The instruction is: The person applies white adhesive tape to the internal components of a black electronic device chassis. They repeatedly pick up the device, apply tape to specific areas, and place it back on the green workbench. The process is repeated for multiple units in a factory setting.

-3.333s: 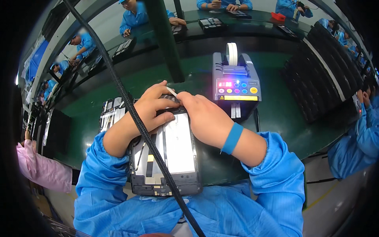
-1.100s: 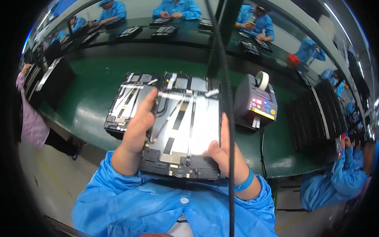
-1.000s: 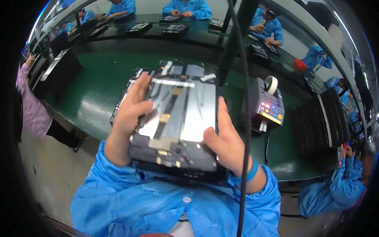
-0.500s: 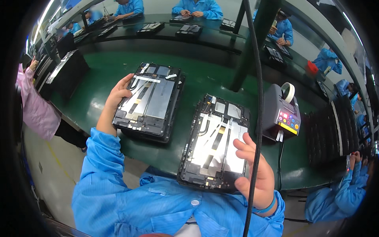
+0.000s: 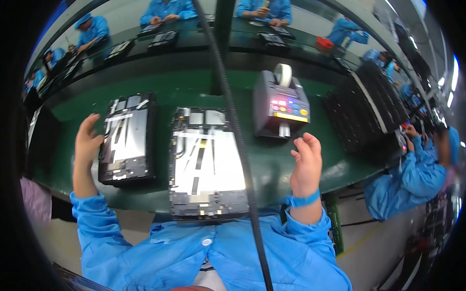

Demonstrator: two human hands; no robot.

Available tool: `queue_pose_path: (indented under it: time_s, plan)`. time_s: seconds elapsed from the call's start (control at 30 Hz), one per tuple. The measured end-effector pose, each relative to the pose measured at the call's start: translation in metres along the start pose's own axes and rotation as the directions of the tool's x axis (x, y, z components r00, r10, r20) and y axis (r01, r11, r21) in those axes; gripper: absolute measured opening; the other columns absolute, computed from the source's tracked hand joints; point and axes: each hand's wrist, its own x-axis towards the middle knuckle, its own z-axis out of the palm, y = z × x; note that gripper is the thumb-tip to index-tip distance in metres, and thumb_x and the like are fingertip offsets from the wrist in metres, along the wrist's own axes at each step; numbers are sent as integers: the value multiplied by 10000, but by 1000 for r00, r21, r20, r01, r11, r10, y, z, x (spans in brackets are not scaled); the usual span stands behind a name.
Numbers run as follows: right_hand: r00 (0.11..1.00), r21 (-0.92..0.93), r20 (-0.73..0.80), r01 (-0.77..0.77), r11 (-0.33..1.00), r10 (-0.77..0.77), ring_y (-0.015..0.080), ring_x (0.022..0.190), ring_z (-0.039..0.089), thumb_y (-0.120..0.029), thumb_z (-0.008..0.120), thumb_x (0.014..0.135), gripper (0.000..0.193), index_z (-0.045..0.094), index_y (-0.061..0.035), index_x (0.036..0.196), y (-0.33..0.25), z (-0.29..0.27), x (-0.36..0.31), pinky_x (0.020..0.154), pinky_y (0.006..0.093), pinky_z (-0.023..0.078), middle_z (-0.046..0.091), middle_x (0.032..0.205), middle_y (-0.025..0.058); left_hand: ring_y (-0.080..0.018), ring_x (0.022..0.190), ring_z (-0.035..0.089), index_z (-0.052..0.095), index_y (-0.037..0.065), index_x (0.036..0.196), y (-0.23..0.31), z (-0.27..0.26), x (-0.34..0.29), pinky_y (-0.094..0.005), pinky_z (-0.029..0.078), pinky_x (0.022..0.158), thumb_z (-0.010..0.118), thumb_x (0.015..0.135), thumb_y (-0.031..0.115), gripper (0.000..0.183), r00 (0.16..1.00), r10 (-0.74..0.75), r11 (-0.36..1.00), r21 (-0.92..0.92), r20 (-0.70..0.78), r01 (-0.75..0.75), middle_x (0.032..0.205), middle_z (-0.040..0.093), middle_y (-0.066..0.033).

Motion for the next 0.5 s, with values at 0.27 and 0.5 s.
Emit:
queue_pose_path:
  time_s: [0.27,0.5]
  plan:
    - [885,-231,218,-362,903,411,126,689,601,-396,572,913,365,622,-44,994,23,-10,49,586,237,425,638,808,35,-381,1337,335,450,85,1326,124,16,-87,-528,306,1060,825,543,60,868,796,142,825,375,588,-423,1402,402,-152]
    - [871,-80,344,-345,935,351,144,636,621,-275,577,922,240,660,-49,914,27,-7,50,573,248,456,665,746,52,-420,1302,361,469,153,1304,98,55,-114,-549,334,1026,791,495,-34,891,913,205,633,664,352,-398,1364,424,-148]
